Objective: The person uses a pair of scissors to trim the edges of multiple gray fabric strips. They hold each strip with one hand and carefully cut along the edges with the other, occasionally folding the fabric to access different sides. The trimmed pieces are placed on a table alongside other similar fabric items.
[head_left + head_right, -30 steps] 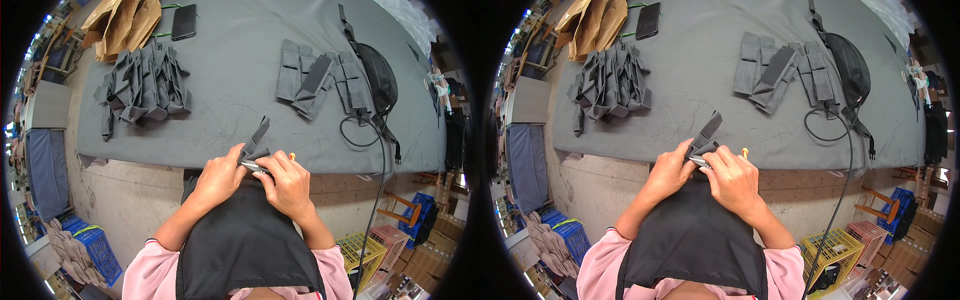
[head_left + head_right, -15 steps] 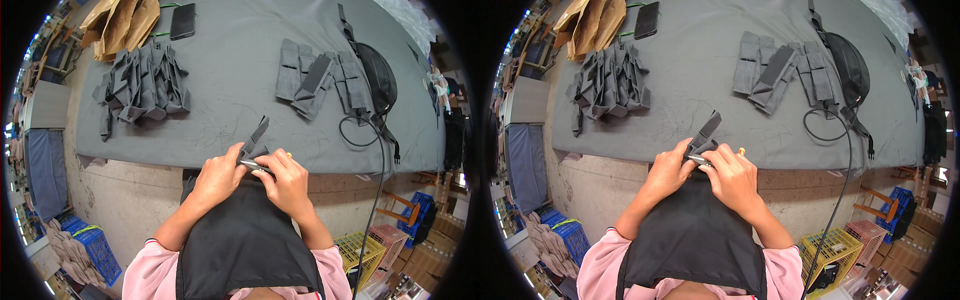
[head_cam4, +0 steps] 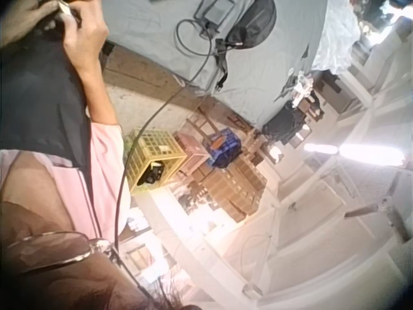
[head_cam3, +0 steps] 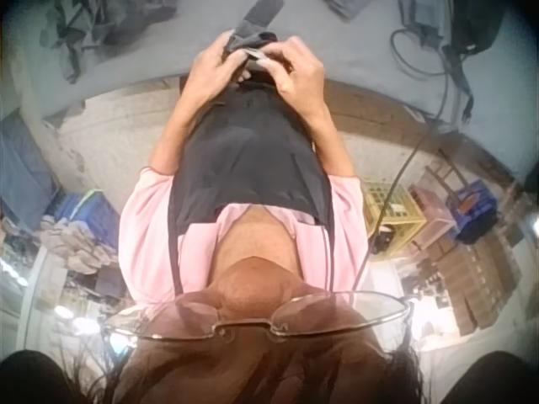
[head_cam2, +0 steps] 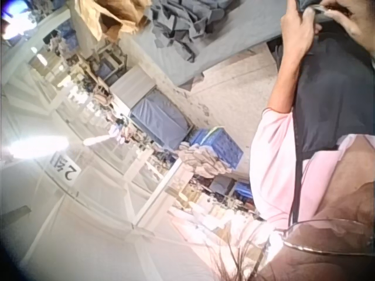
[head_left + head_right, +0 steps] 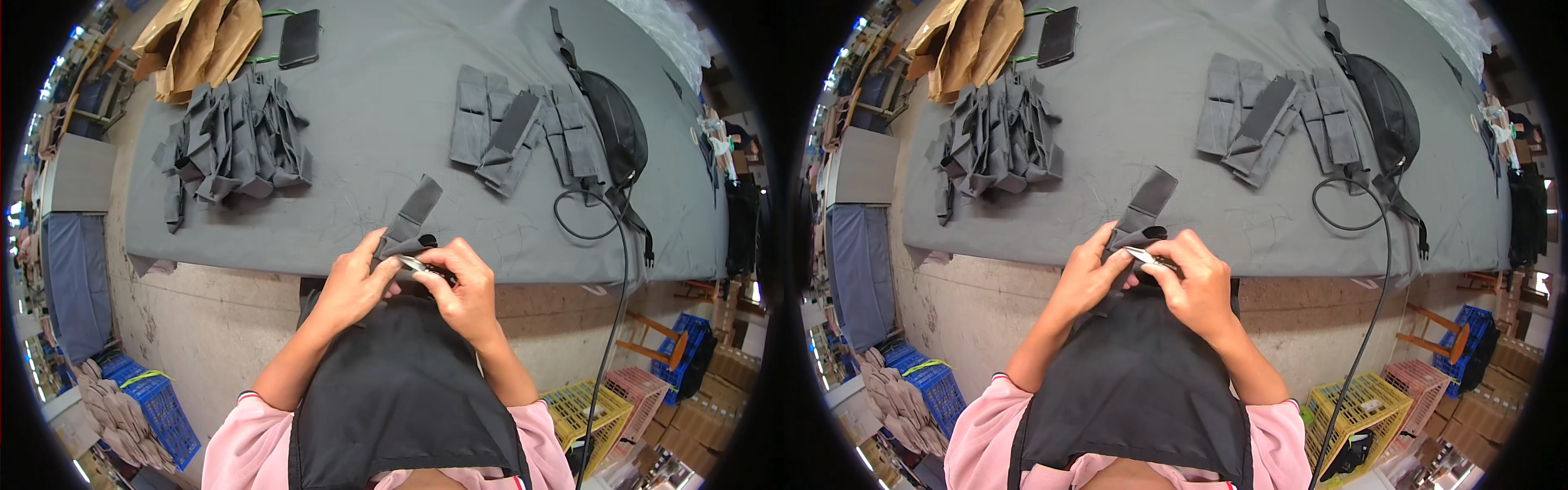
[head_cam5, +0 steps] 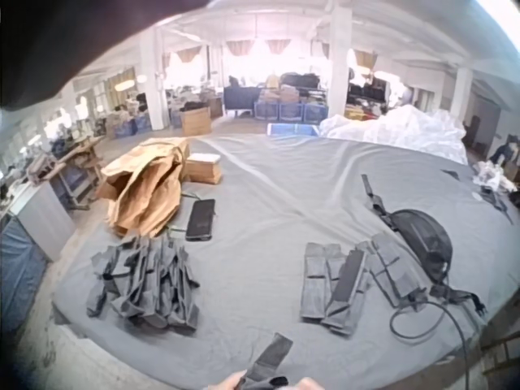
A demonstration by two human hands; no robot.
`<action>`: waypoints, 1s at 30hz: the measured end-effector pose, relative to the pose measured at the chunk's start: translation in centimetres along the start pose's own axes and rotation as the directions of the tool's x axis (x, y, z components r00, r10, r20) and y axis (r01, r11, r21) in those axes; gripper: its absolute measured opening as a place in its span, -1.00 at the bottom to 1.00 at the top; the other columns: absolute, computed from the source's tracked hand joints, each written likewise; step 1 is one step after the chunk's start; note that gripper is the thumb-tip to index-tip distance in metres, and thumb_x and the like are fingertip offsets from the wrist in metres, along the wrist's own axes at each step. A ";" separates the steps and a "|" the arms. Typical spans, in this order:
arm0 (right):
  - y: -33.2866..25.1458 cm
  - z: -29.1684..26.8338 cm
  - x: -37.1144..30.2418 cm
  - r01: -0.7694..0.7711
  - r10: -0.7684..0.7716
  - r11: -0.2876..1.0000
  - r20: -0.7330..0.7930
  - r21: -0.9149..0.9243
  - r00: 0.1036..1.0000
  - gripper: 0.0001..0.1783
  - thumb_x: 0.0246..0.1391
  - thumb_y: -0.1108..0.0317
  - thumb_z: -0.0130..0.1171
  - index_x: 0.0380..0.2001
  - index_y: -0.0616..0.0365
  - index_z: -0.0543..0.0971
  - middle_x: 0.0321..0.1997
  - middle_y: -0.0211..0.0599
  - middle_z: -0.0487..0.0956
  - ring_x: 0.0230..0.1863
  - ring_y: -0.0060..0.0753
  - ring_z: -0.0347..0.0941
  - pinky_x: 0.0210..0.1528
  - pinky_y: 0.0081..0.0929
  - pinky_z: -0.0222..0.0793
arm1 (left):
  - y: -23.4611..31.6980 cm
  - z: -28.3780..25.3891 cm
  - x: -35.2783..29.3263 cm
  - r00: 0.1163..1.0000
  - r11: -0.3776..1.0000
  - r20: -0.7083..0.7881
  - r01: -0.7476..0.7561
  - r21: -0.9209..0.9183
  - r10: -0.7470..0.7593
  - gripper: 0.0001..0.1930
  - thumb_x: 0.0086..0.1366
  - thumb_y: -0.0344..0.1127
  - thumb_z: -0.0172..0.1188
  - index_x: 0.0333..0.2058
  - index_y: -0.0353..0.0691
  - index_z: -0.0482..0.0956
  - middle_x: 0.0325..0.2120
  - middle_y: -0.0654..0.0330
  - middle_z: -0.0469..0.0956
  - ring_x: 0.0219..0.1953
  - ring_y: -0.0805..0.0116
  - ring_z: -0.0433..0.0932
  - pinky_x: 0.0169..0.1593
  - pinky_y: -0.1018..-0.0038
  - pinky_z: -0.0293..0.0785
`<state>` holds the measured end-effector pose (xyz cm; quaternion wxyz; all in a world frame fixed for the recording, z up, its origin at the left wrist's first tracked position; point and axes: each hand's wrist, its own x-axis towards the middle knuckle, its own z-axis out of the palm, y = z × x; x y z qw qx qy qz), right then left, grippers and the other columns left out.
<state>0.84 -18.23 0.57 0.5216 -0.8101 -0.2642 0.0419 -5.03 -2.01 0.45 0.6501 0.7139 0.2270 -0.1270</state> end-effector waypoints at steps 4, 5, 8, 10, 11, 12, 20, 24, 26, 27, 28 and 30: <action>-0.1 -0.8 -0.7 -0.034 0.033 0.999 -0.038 -0.027 0.999 -0.87 -0.16 0.47 0.30 -0.44 0.14 0.59 -0.55 -0.35 0.45 -0.60 -0.43 0.38 -0.58 -0.51 0.25 | -0.5 -0.8 0.3 0.991 0.880 0.133 0.055 -0.472 0.009 -0.60 0.39 -0.19 -0.04 0.09 -0.28 0.27 -0.18 0.07 0.54 -0.35 0.46 0.57 -0.26 0.53 0.54; -0.1 -0.8 -0.9 -0.021 0.019 0.998 -0.039 -0.064 0.999 -0.87 -0.16 0.46 0.30 -0.44 0.15 0.59 -0.55 -0.36 0.45 -0.60 -0.43 0.38 -0.58 -0.51 0.25 | -0.5 -0.8 0.3 0.990 0.862 0.137 0.061 -0.503 0.010 -0.61 0.39 -0.18 -0.05 0.09 -0.29 0.27 -0.18 0.07 0.54 -0.35 0.46 0.56 -0.26 0.53 0.54; -0.4 -0.8 -1.1 0.013 -0.018 0.988 -0.033 -0.157 0.999 -0.80 -0.18 0.46 0.30 -0.39 0.13 0.58 -0.53 -0.38 0.45 -0.59 -0.37 0.38 -0.55 -0.47 0.27 | -0.3 -0.6 0.5 0.988 0.823 0.151 0.073 -0.563 0.016 -0.61 0.40 -0.18 -0.08 0.08 -0.29 0.26 -0.19 0.06 0.54 -0.35 0.47 0.55 -0.24 0.53 0.54; -0.7 -0.9 -1.0 0.043 -0.048 0.975 -0.015 -0.218 0.999 -0.77 -0.20 0.45 0.31 -0.36 0.11 0.57 -0.51 -0.38 0.45 -0.58 -0.35 0.39 -0.53 -0.47 0.28 | -0.4 -0.4 0.5 0.989 0.820 0.146 0.066 -0.569 0.022 -0.62 0.40 -0.19 -0.08 0.09 -0.28 0.25 -0.18 0.06 0.54 -0.35 0.47 0.55 -0.23 0.53 0.53; -0.8 -1.0 -0.9 0.050 -0.050 0.970 0.003 -0.238 0.999 -0.76 -0.20 0.45 0.31 -0.36 0.11 0.57 -0.51 -0.38 0.45 -0.58 -0.34 0.39 -0.52 -0.46 0.29 | -0.4 -0.3 0.6 0.990 0.829 0.136 0.039 -0.558 0.045 -0.62 0.40 -0.20 -0.08 0.09 -0.28 0.25 -0.18 0.06 0.53 -0.35 0.48 0.55 -0.24 0.53 0.54; -0.8 -1.1 -0.9 0.057 -0.053 0.964 0.022 -0.258 0.998 -0.75 -0.21 0.45 0.31 -0.35 0.10 0.57 -0.50 -0.38 0.45 -0.57 -0.33 0.40 -0.51 -0.46 0.29 | -0.6 -0.2 0.6 0.990 0.837 0.125 0.011 -0.548 0.069 -0.62 0.40 -0.21 -0.08 0.09 -0.28 0.25 -0.18 0.06 0.53 -0.36 0.48 0.55 -0.25 0.52 0.54; -1.1 -2.6 -0.8 -0.250 0.166 0.880 0.231 0.405 0.959 -0.82 -0.19 0.55 0.26 -0.39 0.19 0.60 -0.50 -0.38 0.43 -0.54 -0.54 0.39 -0.50 -0.60 0.26 | 0.1 -0.1 -0.1 0.985 0.880 0.063 -0.114 -0.461 0.160 -0.68 0.38 -0.31 -0.12 0.05 -0.29 0.23 -0.29 -0.05 0.54 -0.45 0.40 0.55 -0.34 0.48 0.55; 0.1 -2.7 -0.5 -0.128 0.141 0.987 -0.146 0.094 0.979 -0.76 -0.21 0.54 0.27 -0.35 0.19 0.58 -0.42 -0.38 0.45 -0.50 -0.51 0.38 -0.49 -0.57 0.25 | 0.2 -0.1 -0.4 0.974 0.858 0.109 -0.119 -0.501 0.199 -0.72 0.35 -0.32 -0.12 -0.02 -0.30 0.23 -0.28 -0.13 0.53 -0.45 0.29 0.57 -0.34 0.44 0.56; -0.1 -2.6 0.1 0.008 -0.034 0.990 -0.184 -0.142 0.982 -0.72 -0.21 0.53 0.29 -0.32 0.16 0.56 -0.41 -0.35 0.46 -0.50 -0.40 0.39 -0.47 -0.53 0.26 | 0.0 0.0 -0.4 0.964 0.838 0.150 -0.109 -0.535 0.221 -0.66 0.36 -0.34 -0.15 0.07 -0.29 0.18 -0.26 -0.07 0.53 -0.43 0.34 0.56 -0.31 0.45 0.55; -0.4 -2.3 0.3 0.039 -0.076 0.980 -0.188 -0.197 0.979 -0.71 -0.21 0.52 0.30 -0.31 0.15 0.55 -0.41 -0.34 0.46 -0.50 -0.36 0.39 -0.47 -0.52 0.26 | -0.1 -0.1 -0.4 0.958 0.827 0.167 -0.104 -0.552 0.233 -0.63 0.37 -0.36 -0.16 0.12 -0.29 0.16 -0.25 -0.04 0.54 -0.42 0.36 0.56 -0.30 0.45 0.55; -0.5 -2.2 0.4 0.069 -0.119 0.965 -0.188 -0.252 0.975 -0.69 -0.22 0.51 0.30 -0.29 0.14 0.55 -0.41 -0.33 0.46 -0.49 -0.32 0.39 -0.46 -0.51 0.27 | 0.0 -0.1 -0.5 0.957 0.817 0.177 -0.091 -0.569 0.231 -0.64 0.36 -0.35 -0.16 0.10 -0.29 0.16 -0.26 -0.05 0.53 -0.42 0.35 0.56 -0.30 0.44 0.55; -0.2 -2.1 0.3 0.090 -0.140 0.959 -0.175 -0.268 0.975 -0.67 -0.23 0.51 0.31 -0.28 0.13 0.54 -0.41 -0.33 0.46 -0.49 -0.31 0.39 -0.46 -0.48 0.28 | 0.2 -0.1 -0.7 0.955 0.795 0.192 -0.066 -0.604 0.224 -0.65 0.33 -0.34 -0.15 0.07 -0.30 0.18 -0.28 -0.06 0.53 -0.42 0.32 0.56 -0.30 0.43 0.55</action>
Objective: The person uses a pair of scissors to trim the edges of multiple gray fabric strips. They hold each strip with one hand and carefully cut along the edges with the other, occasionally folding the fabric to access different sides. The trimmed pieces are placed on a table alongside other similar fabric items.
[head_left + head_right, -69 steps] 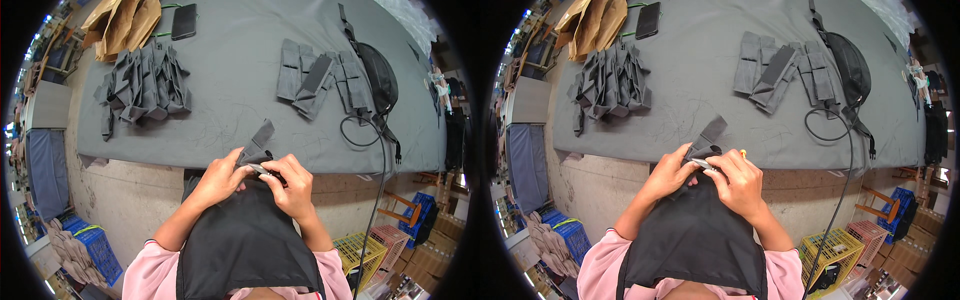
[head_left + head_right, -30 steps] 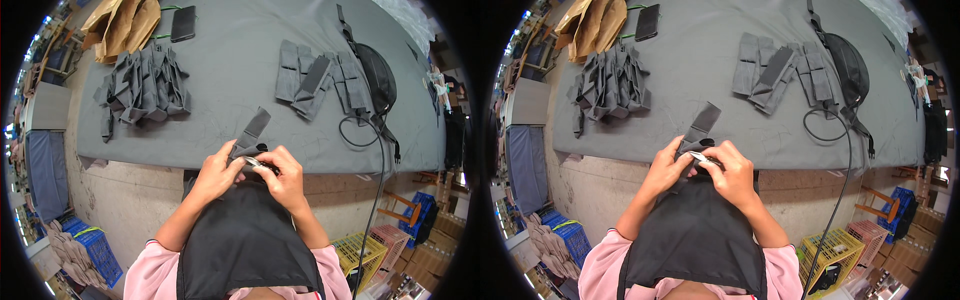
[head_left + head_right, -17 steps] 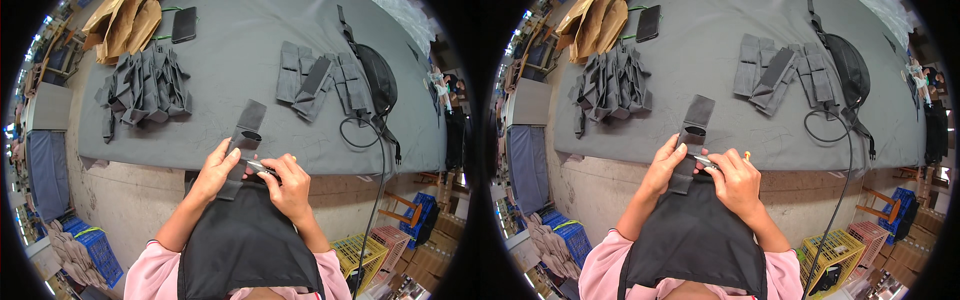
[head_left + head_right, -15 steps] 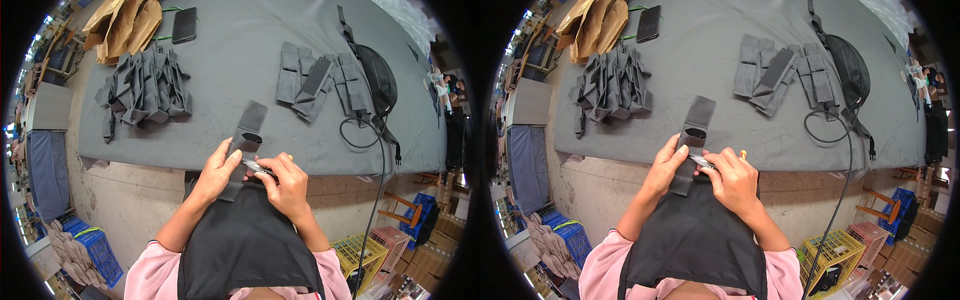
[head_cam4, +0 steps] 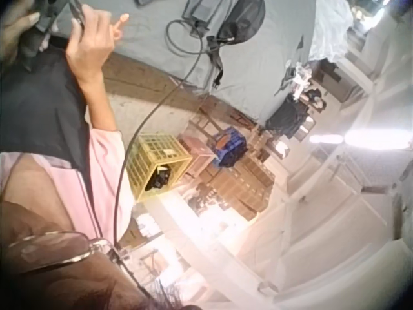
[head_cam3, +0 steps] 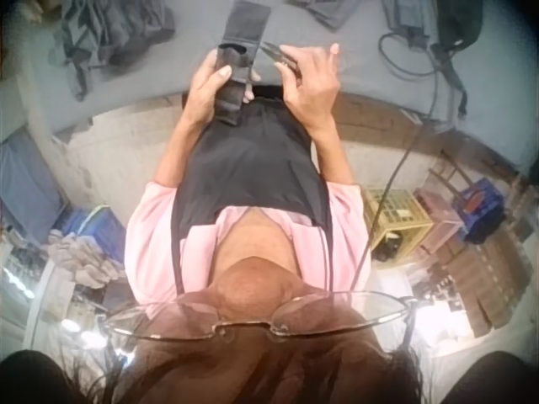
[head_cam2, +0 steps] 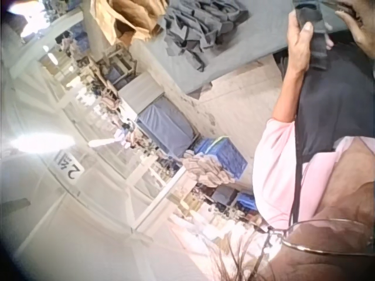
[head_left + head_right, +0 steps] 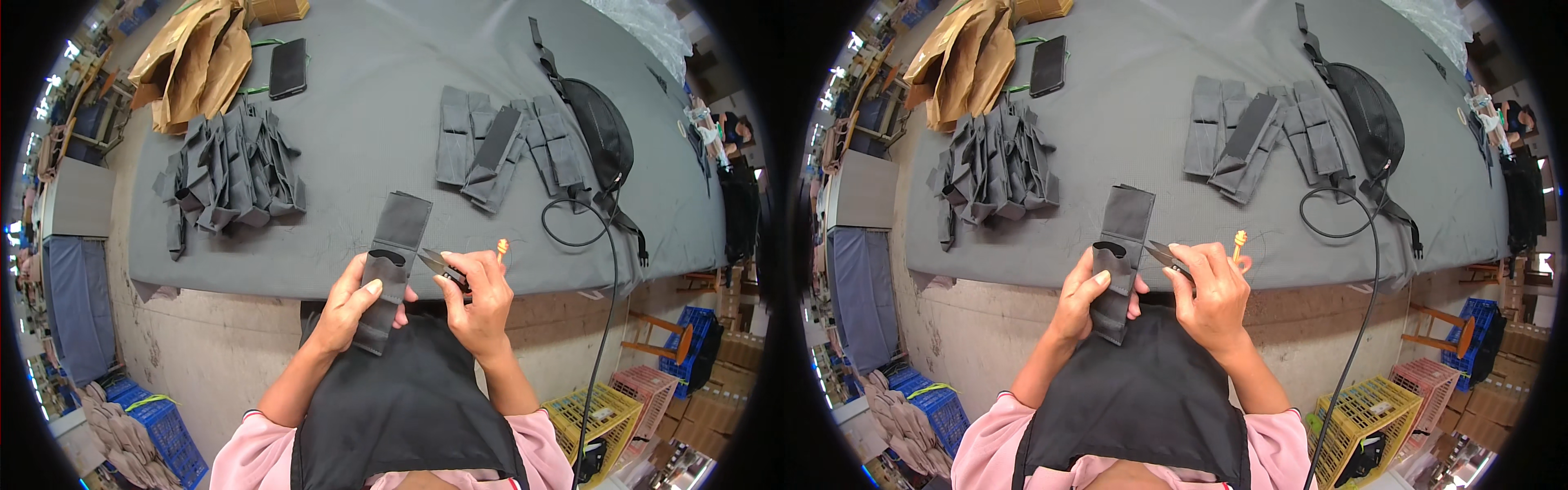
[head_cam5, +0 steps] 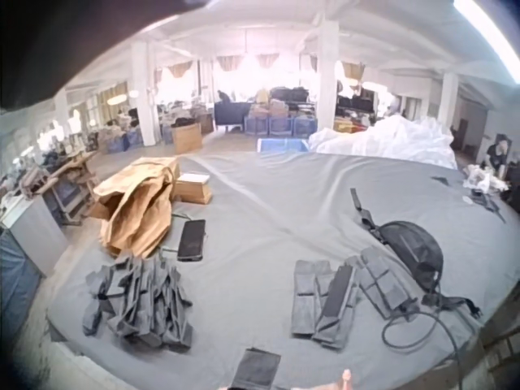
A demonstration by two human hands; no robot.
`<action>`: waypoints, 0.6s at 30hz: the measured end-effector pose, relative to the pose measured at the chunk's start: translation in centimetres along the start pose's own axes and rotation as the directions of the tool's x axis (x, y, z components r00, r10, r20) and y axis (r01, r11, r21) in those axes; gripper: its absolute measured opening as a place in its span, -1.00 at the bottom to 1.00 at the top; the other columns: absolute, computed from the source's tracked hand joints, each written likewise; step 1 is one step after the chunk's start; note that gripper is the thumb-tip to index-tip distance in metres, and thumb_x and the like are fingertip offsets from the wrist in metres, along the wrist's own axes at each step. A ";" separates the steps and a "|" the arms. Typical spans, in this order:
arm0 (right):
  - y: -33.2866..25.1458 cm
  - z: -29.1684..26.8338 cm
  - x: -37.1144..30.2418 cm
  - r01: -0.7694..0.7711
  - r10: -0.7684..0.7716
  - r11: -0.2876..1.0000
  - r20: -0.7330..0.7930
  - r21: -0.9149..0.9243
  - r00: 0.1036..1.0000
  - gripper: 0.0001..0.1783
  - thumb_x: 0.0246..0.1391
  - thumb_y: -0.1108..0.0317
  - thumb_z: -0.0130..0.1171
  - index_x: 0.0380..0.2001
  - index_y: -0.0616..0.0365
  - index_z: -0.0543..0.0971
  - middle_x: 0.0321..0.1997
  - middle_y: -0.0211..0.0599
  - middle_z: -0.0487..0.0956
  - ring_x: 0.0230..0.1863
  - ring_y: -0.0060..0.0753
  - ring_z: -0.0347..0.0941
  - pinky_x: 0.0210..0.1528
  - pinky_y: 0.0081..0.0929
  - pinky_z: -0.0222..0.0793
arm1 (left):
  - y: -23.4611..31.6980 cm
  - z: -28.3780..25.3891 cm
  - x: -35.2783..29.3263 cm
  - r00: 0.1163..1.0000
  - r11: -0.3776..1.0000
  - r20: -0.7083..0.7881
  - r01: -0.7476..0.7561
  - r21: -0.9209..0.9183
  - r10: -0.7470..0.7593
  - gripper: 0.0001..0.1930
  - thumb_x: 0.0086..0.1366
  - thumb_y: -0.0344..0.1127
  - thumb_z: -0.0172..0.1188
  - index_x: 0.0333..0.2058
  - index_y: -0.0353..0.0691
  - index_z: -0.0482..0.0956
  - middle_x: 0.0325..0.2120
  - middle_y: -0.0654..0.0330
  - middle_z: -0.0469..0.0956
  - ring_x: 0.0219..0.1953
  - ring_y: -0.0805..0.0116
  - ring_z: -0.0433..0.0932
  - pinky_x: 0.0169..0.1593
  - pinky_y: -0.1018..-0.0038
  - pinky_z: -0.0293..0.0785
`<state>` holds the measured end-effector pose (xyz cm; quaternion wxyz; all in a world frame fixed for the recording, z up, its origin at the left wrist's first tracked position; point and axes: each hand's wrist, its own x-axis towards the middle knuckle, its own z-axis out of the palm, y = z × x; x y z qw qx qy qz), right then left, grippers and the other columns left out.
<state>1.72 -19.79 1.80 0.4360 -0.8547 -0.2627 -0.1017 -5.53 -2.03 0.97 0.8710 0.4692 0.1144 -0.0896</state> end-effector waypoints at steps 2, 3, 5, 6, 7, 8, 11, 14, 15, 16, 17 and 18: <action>0.0 0.0 0.1 0.016 -0.016 1.000 0.006 -0.005 1.000 -0.66 -0.24 0.52 0.31 -0.28 0.14 0.55 -0.41 -0.34 0.46 -0.51 -0.33 0.39 -0.46 -0.46 0.28 | 0.1 0.2 0.0 1.000 1.000 -0.004 0.010 -0.015 -0.010 -0.66 0.31 -0.32 -0.15 0.03 -0.30 0.20 -0.30 -0.07 0.52 -0.44 0.31 0.55 -0.31 0.42 0.54; 0.0 0.0 0.1 0.023 -0.023 1.000 0.011 -0.002 1.000 -0.67 -0.24 0.52 0.31 -0.28 0.14 0.55 -0.41 -0.34 0.46 -0.51 -0.33 0.39 -0.46 -0.46 0.28 | 0.1 0.2 -0.1 1.000 0.999 -0.006 0.020 -0.025 -0.020 -0.66 0.31 -0.32 -0.14 0.02 -0.30 0.20 -0.31 -0.07 0.52 -0.44 0.31 0.55 -0.31 0.42 0.54; 0.0 0.0 0.3 0.036 -0.036 0.999 0.021 0.003 0.999 -0.67 -0.24 0.52 0.31 -0.28 0.14 0.55 -0.41 -0.34 0.46 -0.53 -0.33 0.38 -0.47 -0.46 0.28 | 0.0 0.0 -0.2 1.000 0.999 -0.010 0.015 -0.030 -0.015 -0.68 0.31 -0.31 -0.14 0.00 -0.30 0.21 -0.32 -0.06 0.52 -0.45 0.31 0.54 -0.32 0.42 0.54; -0.1 -0.1 0.3 0.001 -0.003 0.999 0.035 0.039 0.999 -0.67 -0.24 0.52 0.31 -0.28 0.14 0.55 -0.41 -0.34 0.46 -0.54 -0.33 0.37 -0.47 -0.46 0.28 | 0.0 -0.1 -0.1 1.000 0.999 -0.011 0.010 -0.032 -0.011 -0.68 0.31 -0.30 -0.14 -0.01 -0.30 0.21 -0.32 -0.06 0.52 -0.46 0.31 0.54 -0.32 0.42 0.53; -0.3 -0.3 0.3 -0.033 0.029 0.997 0.049 0.075 0.998 -0.67 -0.24 0.52 0.31 -0.28 0.13 0.55 -0.42 -0.34 0.46 -0.55 -0.33 0.37 -0.48 -0.46 0.28 | -0.1 -0.1 -0.1 1.000 1.000 -0.010 0.010 -0.030 -0.010 -0.68 0.31 -0.31 -0.14 -0.01 -0.30 0.21 -0.33 -0.06 0.52 -0.46 0.31 0.54 -0.33 0.43 0.53; -0.4 -0.4 0.2 -0.068 0.061 0.992 0.064 0.110 0.996 -0.67 -0.24 0.52 0.31 -0.29 0.13 0.55 -0.42 -0.34 0.46 -0.56 -0.33 0.36 -0.48 -0.46 0.28 | -0.1 -0.1 -0.1 1.000 1.000 -0.009 0.009 -0.027 -0.009 -0.69 0.31 -0.31 -0.14 -0.01 -0.30 0.22 -0.33 -0.06 0.52 -0.47 0.31 0.54 -0.33 0.43 0.53; -0.2 -0.4 0.3 -0.043 0.038 0.994 0.048 0.103 0.998 -0.67 -0.23 0.52 0.31 -0.28 0.13 0.55 -0.44 -0.34 0.46 -0.57 -0.34 0.36 -0.50 -0.45 0.27 | 0.0 0.1 0.0 1.000 1.000 0.004 0.022 -0.004 -0.022 -0.69 0.31 -0.32 -0.15 -0.01 -0.30 0.22 -0.35 -0.05 0.52 -0.48 0.31 0.53 -0.35 0.44 0.52; -0.2 -0.2 0.4 0.038 -0.038 0.999 0.030 0.006 0.999 -0.68 -0.23 0.52 0.30 -0.28 0.13 0.55 -0.46 -0.35 0.46 -0.57 -0.34 0.36 -0.51 -0.44 0.26 | 0.2 0.2 0.0 0.999 1.000 0.033 0.030 0.002 -0.030 -0.70 0.31 -0.33 -0.16 -0.01 -0.31 0.23 -0.37 -0.03 0.52 -0.50 0.32 0.53 -0.36 0.45 0.50; -0.1 -0.2 0.5 0.083 -0.082 0.996 0.025 -0.027 0.996 -0.68 -0.23 0.51 0.30 -0.28 0.13 0.55 -0.46 -0.36 0.46 -0.57 -0.34 0.36 -0.52 -0.44 0.25 | 0.2 0.2 0.0 0.999 1.000 0.044 0.029 -0.001 -0.029 -0.70 0.31 -0.33 -0.16 -0.01 -0.31 0.23 -0.37 -0.02 0.52 -0.50 0.33 0.52 -0.37 0.46 0.50; 0.0 -0.1 0.5 0.127 -0.126 0.990 0.021 -0.060 0.992 -0.68 -0.23 0.51 0.30 -0.28 0.13 0.54 -0.47 -0.36 0.46 -0.57 -0.34 0.36 -0.52 -0.45 0.25 | 0.2 0.1 0.0 0.999 0.999 0.039 0.036 -0.011 -0.035 -0.70 0.31 -0.33 -0.15 -0.01 -0.31 0.23 -0.37 -0.02 0.52 -0.51 0.33 0.52 -0.37 0.46 0.49; 0.1 -0.1 0.6 0.171 -0.170 0.981 0.019 -0.092 0.985 -0.68 -0.22 0.51 0.30 -0.28 0.13 0.54 -0.48 -0.37 0.46 -0.57 -0.35 0.36 -0.52 -0.45 0.25 | 0.1 0.1 -0.1 0.999 0.999 0.034 0.042 -0.022 -0.042 -0.69 0.31 -0.33 -0.15 -0.01 -0.31 0.23 -0.38 -0.02 0.52 -0.51 0.33 0.52 -0.37 0.46 0.49; 0.1 -0.1 0.6 0.177 -0.175 0.979 0.025 -0.099 0.984 -0.68 -0.23 0.51 0.30 -0.28 0.13 0.55 -0.48 -0.38 0.46 -0.57 -0.34 0.36 -0.52 -0.45 0.25 | 0.0 0.0 -0.1 0.998 0.998 0.029 0.050 -0.033 -0.049 -0.69 0.31 -0.32 -0.15 -0.01 -0.31 0.24 -0.38 -0.01 0.52 -0.51 0.34 0.52 -0.38 0.46 0.49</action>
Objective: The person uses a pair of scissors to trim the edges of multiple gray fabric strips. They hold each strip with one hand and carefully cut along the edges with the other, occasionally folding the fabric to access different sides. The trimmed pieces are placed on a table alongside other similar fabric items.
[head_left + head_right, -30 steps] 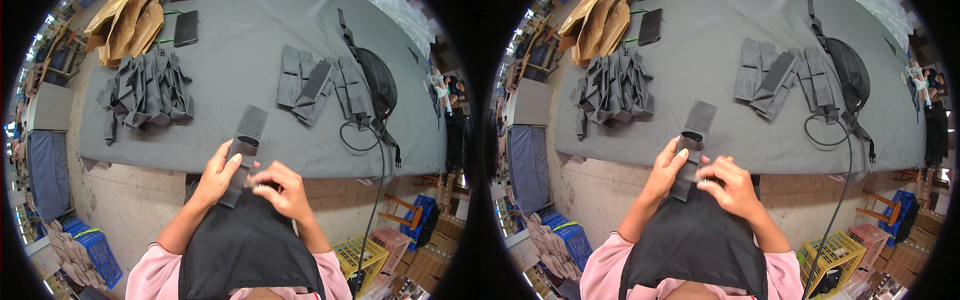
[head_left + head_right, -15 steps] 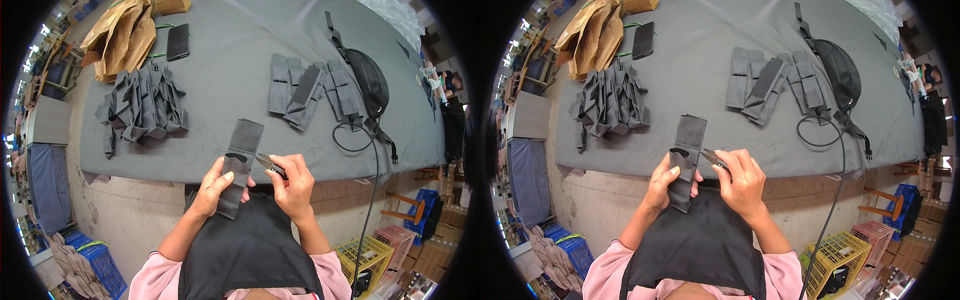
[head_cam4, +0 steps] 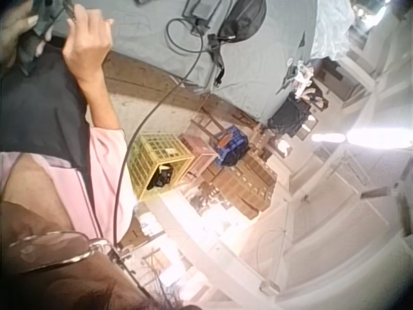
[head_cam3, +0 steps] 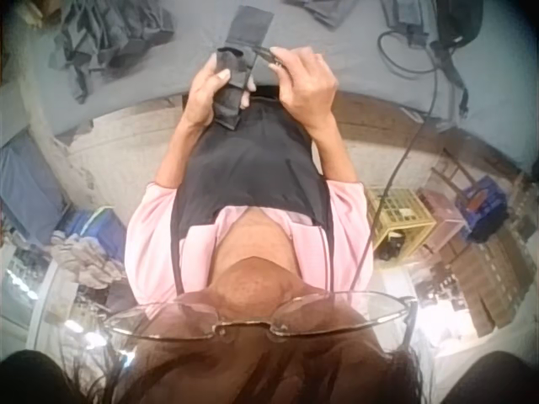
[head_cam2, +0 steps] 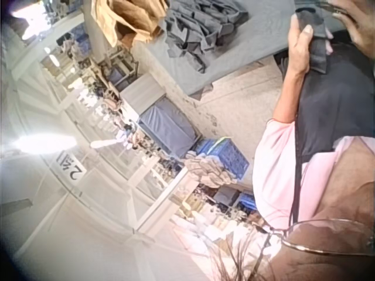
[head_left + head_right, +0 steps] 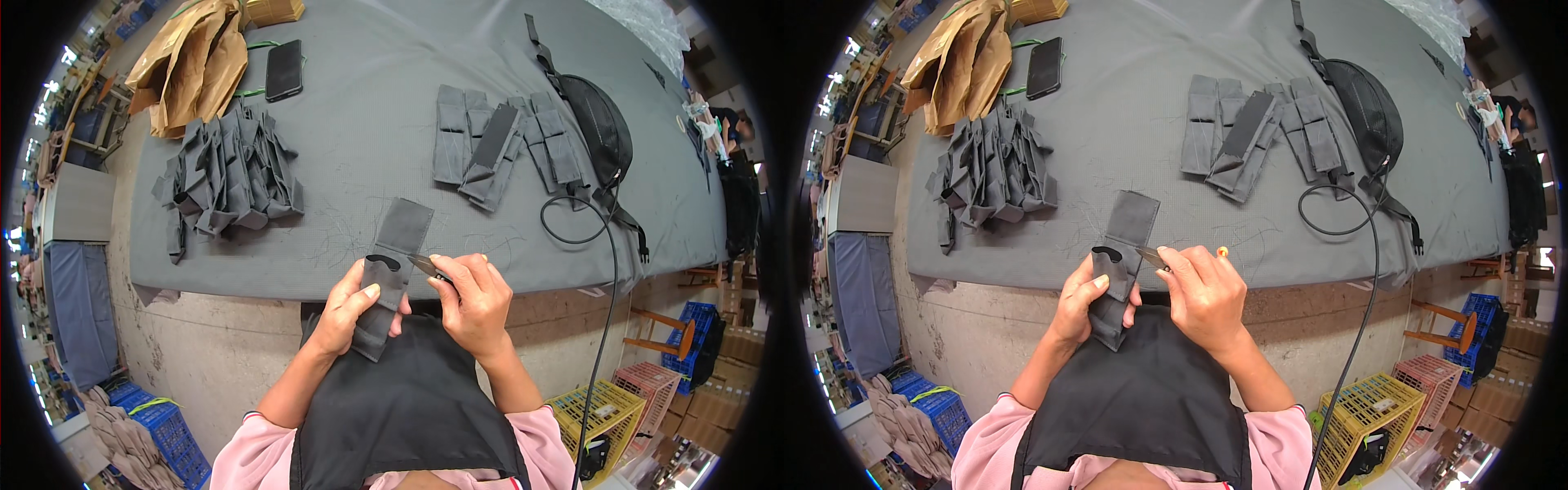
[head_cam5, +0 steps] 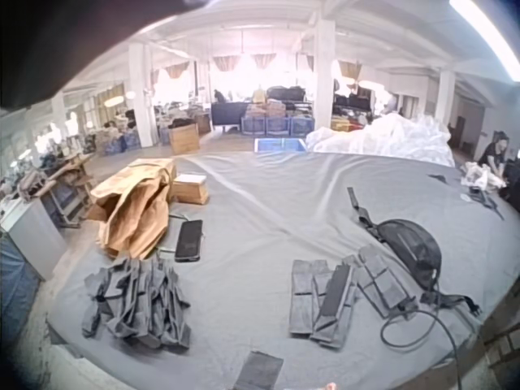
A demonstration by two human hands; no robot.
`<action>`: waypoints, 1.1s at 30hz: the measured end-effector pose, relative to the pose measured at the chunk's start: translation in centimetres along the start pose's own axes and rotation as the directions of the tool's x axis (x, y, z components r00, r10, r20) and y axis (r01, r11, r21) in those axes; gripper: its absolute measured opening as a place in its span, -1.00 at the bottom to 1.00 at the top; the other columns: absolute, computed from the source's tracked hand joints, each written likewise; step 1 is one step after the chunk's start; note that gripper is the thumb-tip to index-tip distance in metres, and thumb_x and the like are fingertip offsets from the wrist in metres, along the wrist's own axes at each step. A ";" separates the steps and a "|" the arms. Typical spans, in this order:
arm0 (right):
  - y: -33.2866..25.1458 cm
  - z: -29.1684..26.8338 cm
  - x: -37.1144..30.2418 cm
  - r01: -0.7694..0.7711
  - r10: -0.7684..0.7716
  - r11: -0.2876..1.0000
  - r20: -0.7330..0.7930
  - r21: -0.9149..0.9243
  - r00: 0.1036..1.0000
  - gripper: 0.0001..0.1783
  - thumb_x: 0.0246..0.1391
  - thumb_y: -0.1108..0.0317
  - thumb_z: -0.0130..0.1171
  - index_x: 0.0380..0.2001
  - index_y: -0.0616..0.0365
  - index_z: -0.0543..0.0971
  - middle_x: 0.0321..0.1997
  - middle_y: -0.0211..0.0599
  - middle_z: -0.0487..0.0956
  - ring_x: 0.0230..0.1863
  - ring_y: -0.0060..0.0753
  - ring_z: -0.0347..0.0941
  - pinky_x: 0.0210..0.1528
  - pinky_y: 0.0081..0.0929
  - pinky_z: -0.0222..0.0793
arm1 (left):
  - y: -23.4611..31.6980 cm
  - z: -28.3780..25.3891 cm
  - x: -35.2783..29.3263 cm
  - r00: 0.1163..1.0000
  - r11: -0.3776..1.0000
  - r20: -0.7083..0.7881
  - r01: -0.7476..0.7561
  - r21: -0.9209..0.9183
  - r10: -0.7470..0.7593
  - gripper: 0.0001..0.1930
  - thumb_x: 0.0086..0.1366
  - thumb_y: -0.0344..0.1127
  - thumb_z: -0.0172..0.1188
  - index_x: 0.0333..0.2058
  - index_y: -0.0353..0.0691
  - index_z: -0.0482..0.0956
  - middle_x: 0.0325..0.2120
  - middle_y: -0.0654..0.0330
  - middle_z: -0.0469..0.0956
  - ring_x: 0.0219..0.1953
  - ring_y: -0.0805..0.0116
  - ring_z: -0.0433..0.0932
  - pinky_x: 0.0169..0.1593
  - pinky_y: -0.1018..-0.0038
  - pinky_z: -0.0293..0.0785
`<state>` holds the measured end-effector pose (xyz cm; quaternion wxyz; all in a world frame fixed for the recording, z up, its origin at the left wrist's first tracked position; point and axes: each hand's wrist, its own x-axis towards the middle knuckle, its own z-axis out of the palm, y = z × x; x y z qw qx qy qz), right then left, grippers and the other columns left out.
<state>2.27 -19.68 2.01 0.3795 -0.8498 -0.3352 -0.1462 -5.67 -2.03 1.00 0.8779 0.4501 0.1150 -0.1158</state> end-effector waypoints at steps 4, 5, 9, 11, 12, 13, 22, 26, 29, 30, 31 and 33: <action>0.0 0.0 -0.2 -0.030 0.030 0.999 -0.004 0.034 1.000 -0.69 -0.22 0.51 0.30 -0.30 0.13 0.56 -0.49 -0.39 0.46 -0.57 -0.35 0.37 -0.51 -0.44 0.25 | 0.1 0.3 0.1 0.999 0.999 -0.050 -0.008 0.052 0.011 -0.66 0.26 -0.28 -0.13 -0.05 -0.35 0.23 -0.43 -0.09 0.49 -0.57 0.26 0.51 -0.44 0.42 0.49; 0.0 0.0 -0.3 -0.050 0.050 0.997 -0.011 0.057 0.999 -0.70 -0.22 0.51 0.30 -0.30 0.13 0.57 -0.49 -0.39 0.47 -0.57 -0.35 0.37 -0.51 -0.44 0.26 | 0.0 0.3 0.1 0.999 0.999 -0.051 -0.013 0.053 0.015 -0.66 0.26 -0.28 -0.12 -0.05 -0.35 0.23 -0.43 -0.09 0.49 -0.57 0.26 0.51 -0.44 0.42 0.49; -0.4 -0.3 -0.5 -0.073 0.078 0.995 -0.077 0.068 0.994 -0.69 -0.22 0.50 0.31 -0.29 0.14 0.58 -0.49 -0.37 0.47 -0.57 -0.36 0.38 -0.51 -0.45 0.26 | -0.1 0.2 0.2 0.998 0.997 -0.040 -0.035 0.072 0.038 -0.66 0.26 -0.27 -0.11 -0.06 -0.37 0.24 -0.43 -0.09 0.50 -0.57 0.27 0.51 -0.44 0.42 0.49; -0.2 -0.1 -0.4 -0.067 0.068 0.997 -0.017 0.048 0.998 -0.68 -0.23 0.51 0.31 -0.28 0.14 0.58 -0.49 -0.36 0.47 -0.56 -0.37 0.38 -0.51 -0.46 0.27 | -0.2 0.2 0.1 0.998 0.994 -0.033 -0.047 0.099 0.051 -0.66 0.27 -0.26 -0.10 -0.07 -0.35 0.24 -0.42 -0.08 0.50 -0.55 0.27 0.51 -0.42 0.42 0.49; -0.2 -0.1 -0.4 -0.044 0.046 0.998 -0.032 0.050 0.998 -0.67 -0.23 0.51 0.32 -0.28 0.15 0.58 -0.48 -0.36 0.47 -0.56 -0.37 0.38 -0.51 -0.47 0.27 | -0.2 0.2 0.2 0.998 0.992 -0.030 -0.059 0.116 0.063 -0.67 0.28 -0.25 -0.10 -0.07 -0.35 0.24 -0.42 -0.08 0.50 -0.54 0.28 0.51 -0.41 0.43 0.49; -0.3 0.0 -0.5 -0.021 0.023 0.998 -0.048 0.051 0.999 -0.67 -0.23 0.51 0.32 -0.27 0.15 0.58 -0.48 -0.36 0.47 -0.57 -0.37 0.38 -0.51 -0.47 0.27 | -0.1 0.3 0.1 0.997 0.989 -0.026 -0.073 0.132 0.077 -0.67 0.29 -0.26 -0.10 -0.06 -0.34 0.24 -0.41 -0.07 0.50 -0.53 0.29 0.51 -0.39 0.43 0.49; -0.9 0.8 0.0 -0.082 0.095 0.982 -0.073 0.170 0.993 -0.61 -0.27 0.55 0.33 -0.24 0.11 0.58 -0.38 -0.33 0.44 -0.57 -0.43 0.37 -0.50 -0.50 0.29 | -0.5 -0.2 -0.4 0.988 0.926 -0.011 -0.141 0.350 0.154 -0.60 0.34 -0.36 -0.15 0.13 -0.32 0.16 -0.35 0.01 0.53 -0.46 0.41 0.50 -0.29 0.47 0.47; -0.8 1.2 0.3 -0.047 0.053 0.989 -0.041 0.139 0.998 -0.56 -0.30 0.58 0.32 -0.21 0.11 0.57 -0.34 -0.32 0.42 -0.55 -0.41 0.37 -0.48 -0.48 0.31 | -0.3 0.3 -0.5 0.988 0.879 -0.010 -0.130 0.458 0.151 -0.59 0.35 -0.36 -0.14 0.14 -0.34 0.16 -0.33 0.05 0.54 -0.45 0.44 0.50 -0.29 0.49 0.47; -0.7 1.3 0.1 -0.012 0.014 0.996 -0.022 0.086 1.000 -0.52 -0.33 0.59 0.30 -0.19 0.11 0.56 -0.34 -0.34 0.42 -0.53 -0.39 0.37 -0.48 -0.47 0.31 | -0.3 0.5 -0.4 0.987 0.861 -0.007 -0.134 0.492 0.158 -0.57 0.34 -0.37 -0.12 0.16 -0.34 0.15 -0.35 0.08 0.54 -0.47 0.44 0.51 -0.31 0.49 0.47; -0.7 1.2 0.1 0.012 -0.010 0.998 -0.023 0.059 1.000 -0.52 -0.33 0.59 0.29 -0.19 0.12 0.56 -0.34 -0.34 0.42 -0.52 -0.39 0.38 -0.48 -0.46 0.31 | -0.4 0.5 -0.4 0.987 0.855 -0.012 -0.133 0.501 0.161 -0.56 0.33 -0.37 -0.10 0.16 -0.33 0.15 -0.37 0.10 0.54 -0.49 0.43 0.53 -0.32 0.48 0.48; -0.7 1.2 0.1 0.036 -0.035 0.999 -0.025 0.032 0.999 -0.52 -0.34 0.59 0.27 -0.19 0.12 0.56 -0.34 -0.35 0.42 -0.51 -0.38 0.38 -0.48 -0.46 0.31 | -0.4 0.4 -0.4 0.986 0.850 -0.018 -0.132 0.510 0.164 -0.54 0.31 -0.38 -0.08 0.17 -0.33 0.14 -0.39 0.11 0.54 -0.51 0.41 0.55 -0.34 0.47 0.49; -0.7 1.1 0.0 0.067 -0.068 0.998 -0.019 -0.011 0.998 -0.52 -0.34 0.60 0.25 -0.19 0.12 0.56 -0.34 -0.35 0.42 -0.51 -0.38 0.38 -0.49 -0.46 0.31 | -0.3 0.5 -0.4 0.988 0.849 -0.022 -0.118 0.516 0.151 -0.54 0.32 -0.38 -0.08 0.16 -0.33 0.14 -0.40 0.11 0.54 -0.51 0.40 0.55 -0.35 0.47 0.49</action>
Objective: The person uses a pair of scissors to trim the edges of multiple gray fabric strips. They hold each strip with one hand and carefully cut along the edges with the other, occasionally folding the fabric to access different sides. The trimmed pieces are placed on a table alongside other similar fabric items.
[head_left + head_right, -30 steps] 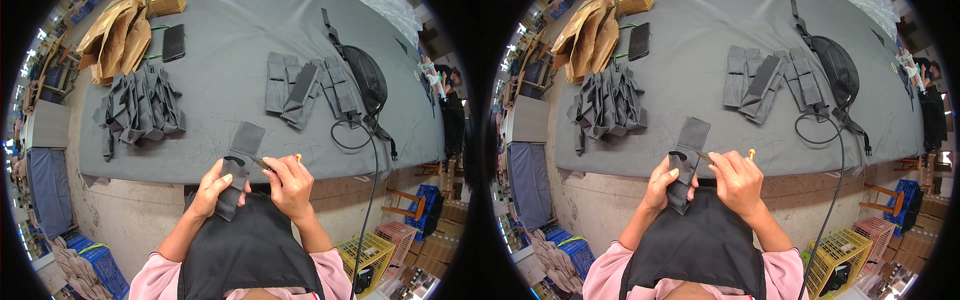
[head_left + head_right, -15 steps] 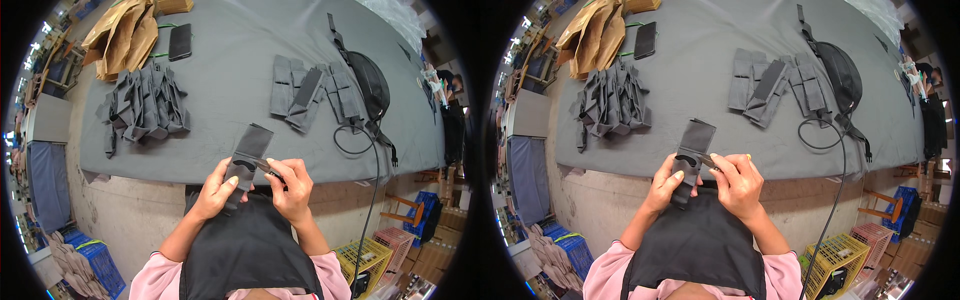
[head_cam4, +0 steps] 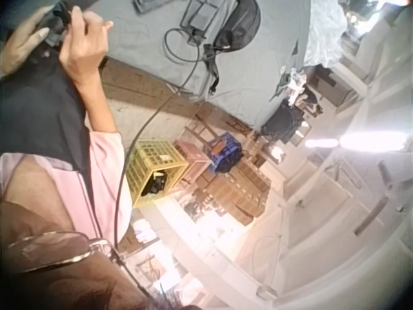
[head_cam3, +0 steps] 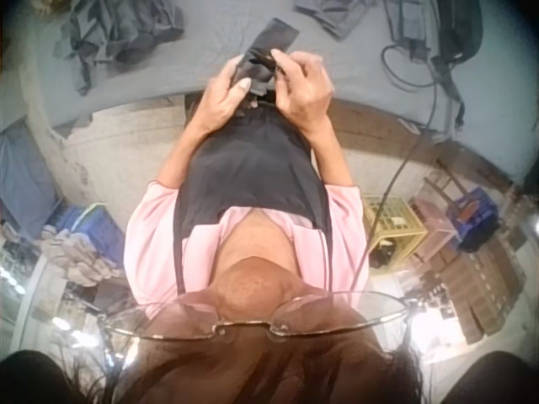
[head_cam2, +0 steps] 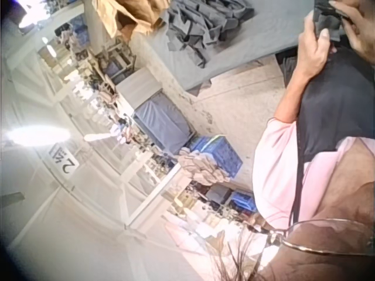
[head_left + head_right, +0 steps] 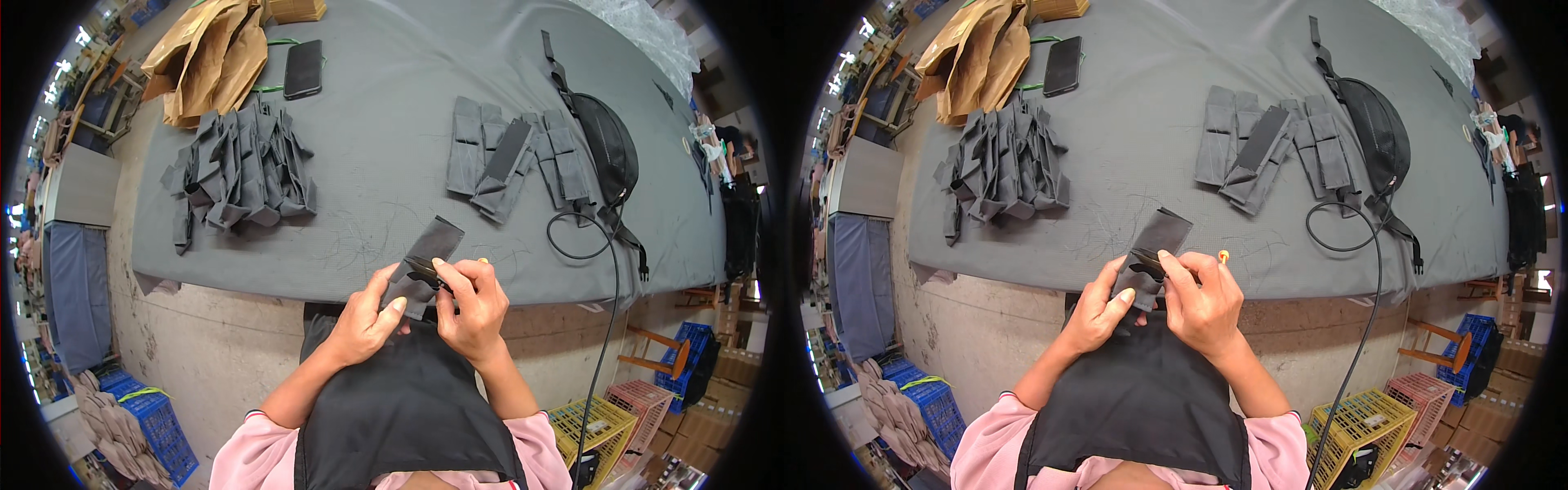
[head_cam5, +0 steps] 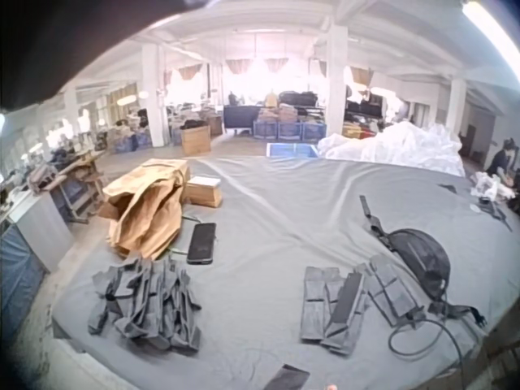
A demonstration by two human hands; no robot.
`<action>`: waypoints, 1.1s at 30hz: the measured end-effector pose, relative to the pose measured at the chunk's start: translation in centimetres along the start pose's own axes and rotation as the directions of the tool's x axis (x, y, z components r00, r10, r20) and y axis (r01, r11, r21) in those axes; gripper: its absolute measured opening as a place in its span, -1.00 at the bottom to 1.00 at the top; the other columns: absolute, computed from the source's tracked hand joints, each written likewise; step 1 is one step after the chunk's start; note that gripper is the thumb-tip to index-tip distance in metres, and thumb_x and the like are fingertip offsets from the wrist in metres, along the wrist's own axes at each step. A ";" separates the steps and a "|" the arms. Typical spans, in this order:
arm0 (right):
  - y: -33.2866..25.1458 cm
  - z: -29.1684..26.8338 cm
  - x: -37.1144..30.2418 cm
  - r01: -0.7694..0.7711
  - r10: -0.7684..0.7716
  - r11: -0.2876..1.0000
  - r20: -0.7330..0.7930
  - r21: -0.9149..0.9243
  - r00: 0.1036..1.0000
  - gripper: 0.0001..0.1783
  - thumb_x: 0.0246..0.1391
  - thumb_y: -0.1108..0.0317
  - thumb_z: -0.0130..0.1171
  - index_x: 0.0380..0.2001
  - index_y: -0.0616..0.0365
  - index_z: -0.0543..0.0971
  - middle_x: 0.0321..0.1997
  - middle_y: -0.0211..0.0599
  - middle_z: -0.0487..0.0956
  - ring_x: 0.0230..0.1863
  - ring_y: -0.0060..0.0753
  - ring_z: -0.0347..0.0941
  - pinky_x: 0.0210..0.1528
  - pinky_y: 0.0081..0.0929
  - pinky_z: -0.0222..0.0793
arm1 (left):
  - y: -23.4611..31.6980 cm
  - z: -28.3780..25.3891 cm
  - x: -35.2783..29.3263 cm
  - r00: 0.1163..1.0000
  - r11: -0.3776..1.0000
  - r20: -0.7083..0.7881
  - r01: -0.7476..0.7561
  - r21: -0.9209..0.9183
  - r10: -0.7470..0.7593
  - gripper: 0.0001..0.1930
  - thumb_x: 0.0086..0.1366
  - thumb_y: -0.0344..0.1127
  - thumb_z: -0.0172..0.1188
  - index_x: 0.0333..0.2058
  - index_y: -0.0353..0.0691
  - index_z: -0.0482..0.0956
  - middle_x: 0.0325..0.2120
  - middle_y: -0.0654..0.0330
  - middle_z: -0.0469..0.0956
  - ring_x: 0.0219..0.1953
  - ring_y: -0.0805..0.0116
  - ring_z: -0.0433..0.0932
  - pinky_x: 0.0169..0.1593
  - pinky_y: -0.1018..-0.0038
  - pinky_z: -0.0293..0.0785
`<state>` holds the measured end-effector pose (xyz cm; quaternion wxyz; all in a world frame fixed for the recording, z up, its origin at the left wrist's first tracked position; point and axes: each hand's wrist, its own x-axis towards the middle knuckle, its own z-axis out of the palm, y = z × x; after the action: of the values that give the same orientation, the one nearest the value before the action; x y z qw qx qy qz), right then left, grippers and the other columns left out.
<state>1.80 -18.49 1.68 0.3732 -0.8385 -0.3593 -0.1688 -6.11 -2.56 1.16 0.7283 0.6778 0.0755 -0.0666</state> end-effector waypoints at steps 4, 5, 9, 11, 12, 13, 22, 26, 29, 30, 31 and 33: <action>-0.2 -0.2 -0.1 0.031 -0.031 0.999 0.016 -0.039 0.999 -0.53 -0.33 0.61 0.21 -0.19 0.13 0.56 -0.34 -0.34 0.43 -0.51 -0.38 0.39 -0.49 -0.45 0.32 | 0.5 0.2 0.1 1.000 1.000 0.012 0.012 -0.009 -0.012 -0.55 0.32 -0.37 -0.08 0.16 -0.33 0.14 -0.43 0.10 0.54 -0.51 0.39 0.56 -0.35 0.46 0.49; -0.3 -0.3 -0.1 0.039 -0.038 0.998 0.017 -0.043 0.999 -0.53 -0.33 0.62 0.20 -0.18 0.13 0.56 -0.34 -0.33 0.43 -0.51 -0.38 0.39 -0.49 -0.44 0.32 | 0.5 0.2 0.1 1.000 1.000 0.010 0.014 0.003 -0.014 -0.54 0.32 -0.37 -0.08 0.16 -0.33 0.14 -0.44 0.10 0.54 -0.51 0.39 0.56 -0.36 0.47 0.49; -0.2 -0.3 0.0 -0.079 0.074 0.987 0.044 0.140 0.996 -0.50 -0.35 0.64 0.17 -0.18 0.15 0.56 -0.36 -0.31 0.43 -0.51 -0.35 0.40 -0.50 -0.43 0.34 | 0.6 0.4 0.0 0.999 0.998 0.028 0.023 0.051 -0.024 -0.54 0.32 -0.36 -0.06 0.16 -0.33 0.14 -0.47 0.11 0.53 -0.52 0.38 0.56 -0.38 0.47 0.48; -0.3 -0.3 0.2 -0.087 0.081 0.982 0.048 0.166 0.996 -0.49 -0.36 0.65 0.16 -0.18 0.16 0.56 -0.38 -0.31 0.44 -0.52 -0.35 0.40 -0.51 -0.43 0.35 | 0.6 0.5 0.0 0.999 0.997 0.035 0.018 0.068 -0.020 -0.54 0.32 -0.35 -0.06 0.16 -0.33 0.14 -0.48 0.12 0.52 -0.52 0.38 0.57 -0.39 0.47 0.48; -0.3 -0.3 0.1 -0.074 0.071 0.988 0.029 0.132 0.997 -0.49 -0.37 0.65 0.16 -0.18 0.16 0.56 -0.38 -0.32 0.44 -0.53 -0.35 0.40 -0.51 -0.44 0.34 | 0.6 0.5 0.0 0.999 0.997 0.033 0.010 0.074 -0.013 -0.53 0.32 -0.35 -0.06 0.17 -0.33 0.14 -0.48 0.12 0.52 -0.53 0.37 0.57 -0.39 0.47 0.48; -0.3 -0.3 0.0 -0.061 0.061 0.993 0.010 0.098 0.998 -0.49 -0.38 0.66 0.16 -0.18 0.15 0.56 -0.39 -0.32 0.44 -0.53 -0.35 0.40 -0.52 -0.45 0.34 | 0.6 0.6 0.0 0.999 0.997 0.031 0.002 0.080 -0.005 -0.53 0.32 -0.35 -0.06 0.17 -0.33 0.14 -0.49 0.13 0.51 -0.53 0.37 0.57 -0.39 0.47 0.48; 0.2 -0.1 -0.3 0.038 -0.038 0.999 -0.049 -0.010 0.998 -0.46 -0.41 0.65 0.14 -0.17 0.14 0.57 -0.45 -0.39 0.46 -0.58 -0.42 0.36 -0.57 -0.51 0.28 | 0.8 0.9 0.0 1.000 0.998 0.030 0.008 0.056 -0.010 -0.52 0.31 -0.34 -0.05 0.17 -0.34 0.14 -0.47 0.11 0.51 -0.54 0.36 0.57 -0.40 0.46 0.49; 0.3 -0.1 -0.6 0.071 -0.074 0.996 -0.045 -0.063 0.996 -0.45 -0.40 0.64 0.12 -0.16 0.14 0.57 -0.45 -0.41 0.48 -0.59 -0.45 0.35 -0.59 -0.53 0.25 | 0.6 0.8 0.0 0.999 0.997 0.033 -0.007 0.072 0.005 -0.52 0.31 -0.34 -0.03 0.16 -0.37 0.15 -0.47 0.09 0.51 -0.54 0.34 0.58 -0.41 0.46 0.49; 0.3 -0.1 -0.6 0.087 -0.091 0.994 -0.060 -0.067 0.994 -0.45 -0.39 0.64 0.11 -0.16 0.14 0.57 -0.44 -0.42 0.48 -0.61 -0.46 0.33 -0.59 -0.53 0.23 | 0.4 0.8 -0.1 0.999 0.995 0.027 -0.033 0.096 0.030 -0.52 0.31 -0.34 -0.02 0.15 -0.39 0.15 -0.47 0.07 0.51 -0.54 0.31 0.59 -0.42 0.45 0.50; 0.3 -0.1 -0.5 0.088 -0.092 0.994 -0.058 -0.067 0.994 -0.45 -0.40 0.64 0.11 -0.16 0.14 0.57 -0.44 -0.42 0.48 -0.61 -0.46 0.33 -0.59 -0.53 0.23 | 0.2 0.8 -0.1 0.999 0.993 0.025 -0.040 0.113 0.038 -0.52 0.30 -0.34 -0.01 0.15 -0.39 0.15 -0.47 0.06 0.51 -0.54 0.30 0.59 -0.42 0.44 0.50; 0.3 0.0 -0.5 0.089 -0.093 0.994 -0.057 -0.066 0.994 -0.45 -0.40 0.64 0.11 -0.16 0.14 0.57 -0.44 -0.42 0.48 -0.62 -0.46 0.33 -0.59 -0.53 0.23 | 0.1 0.7 -0.1 0.999 0.990 0.023 -0.048 0.130 0.045 -0.52 0.30 -0.35 -0.01 0.15 -0.39 0.15 -0.46 0.06 0.51 -0.54 0.29 0.60 -0.42 0.44 0.50; 0.3 0.1 -0.5 0.092 -0.096 0.993 -0.056 -0.073 0.994 -0.46 -0.39 0.65 0.11 -0.16 0.14 0.57 -0.44 -0.42 0.48 -0.62 -0.46 0.32 -0.59 -0.53 0.23 | 0.2 0.8 0.0 0.998 0.989 0.014 -0.063 0.133 0.062 -0.52 0.30 -0.35 0.00 0.15 -0.40 0.15 -0.45 0.05 0.51 -0.54 0.28 0.60 -0.42 0.43 0.50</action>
<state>1.72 -18.83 1.21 0.3458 -0.8279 -0.3807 -0.2236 -6.11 -3.32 1.37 0.6834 0.7267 0.0460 -0.0521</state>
